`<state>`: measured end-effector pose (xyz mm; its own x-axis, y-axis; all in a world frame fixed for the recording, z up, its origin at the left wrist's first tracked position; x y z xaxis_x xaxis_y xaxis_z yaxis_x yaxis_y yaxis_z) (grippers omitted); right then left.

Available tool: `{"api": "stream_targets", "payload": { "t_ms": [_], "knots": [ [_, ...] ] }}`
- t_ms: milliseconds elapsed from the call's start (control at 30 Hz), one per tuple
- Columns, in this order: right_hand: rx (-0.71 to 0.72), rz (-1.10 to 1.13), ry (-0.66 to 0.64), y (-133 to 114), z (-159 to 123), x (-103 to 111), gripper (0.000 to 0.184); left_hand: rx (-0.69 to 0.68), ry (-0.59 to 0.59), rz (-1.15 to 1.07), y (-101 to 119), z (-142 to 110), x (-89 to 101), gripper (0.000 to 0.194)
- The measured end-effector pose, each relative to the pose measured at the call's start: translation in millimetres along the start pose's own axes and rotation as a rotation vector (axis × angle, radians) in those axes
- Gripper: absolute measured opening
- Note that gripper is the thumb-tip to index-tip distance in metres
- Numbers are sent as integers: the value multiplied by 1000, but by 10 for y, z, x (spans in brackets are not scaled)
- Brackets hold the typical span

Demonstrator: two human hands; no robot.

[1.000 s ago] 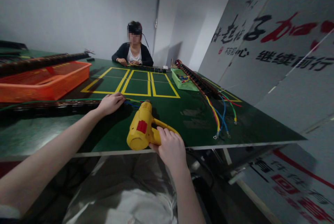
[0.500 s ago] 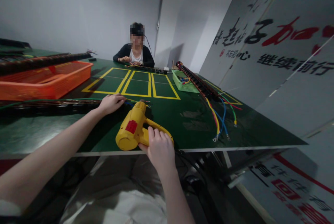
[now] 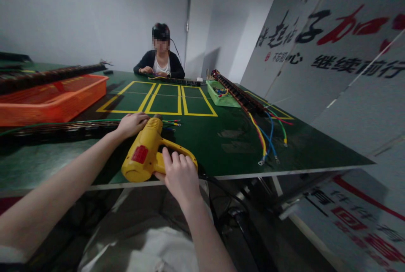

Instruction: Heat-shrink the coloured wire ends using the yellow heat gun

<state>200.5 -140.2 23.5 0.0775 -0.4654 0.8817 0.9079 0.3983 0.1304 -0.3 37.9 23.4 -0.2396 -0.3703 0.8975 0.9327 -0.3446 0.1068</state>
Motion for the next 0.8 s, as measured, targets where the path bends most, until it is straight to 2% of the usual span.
{"api": "stream_targets", "payload": {
  "t_ms": [167, 433, 533, 633, 733, 800],
  "knots": [
    [-11, 30, -1, 210, -65, -19, 58, -42, 7, -10, 16, -13, 12, 37],
    [-62, 33, 10, 850, -262, -4, 58, -132, -17, -47, 20, 3, 52, 41],
    [-117, -3, 34, 1035, -321, -10, 56, -126, -98, -73, -1, 97, 68, 39],
    [-163, -46, 56, 1130, -345, -23, 53, -43, -251, -117, -8, 229, 53, 35],
    [-173, -79, 70, 1153, -344, -33, 52, 79, -395, -124, 10, 316, 15, 48],
    [-163, -91, 75, 1149, -345, -35, 53, 128, -418, -137, 30, 337, -2, 55]
  ]
}}
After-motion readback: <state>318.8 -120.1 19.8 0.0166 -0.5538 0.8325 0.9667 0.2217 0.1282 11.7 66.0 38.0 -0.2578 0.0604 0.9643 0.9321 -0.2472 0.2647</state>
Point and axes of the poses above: each hand's wrist, its own z-axis towards the middle knuckle, its own x-axis out of the back of the hand, y = z × x, the point moved 4 cm from there along z, towards the middle knuckle, and after that the axes turned 3 degrees about y, right-handed, at the moved point
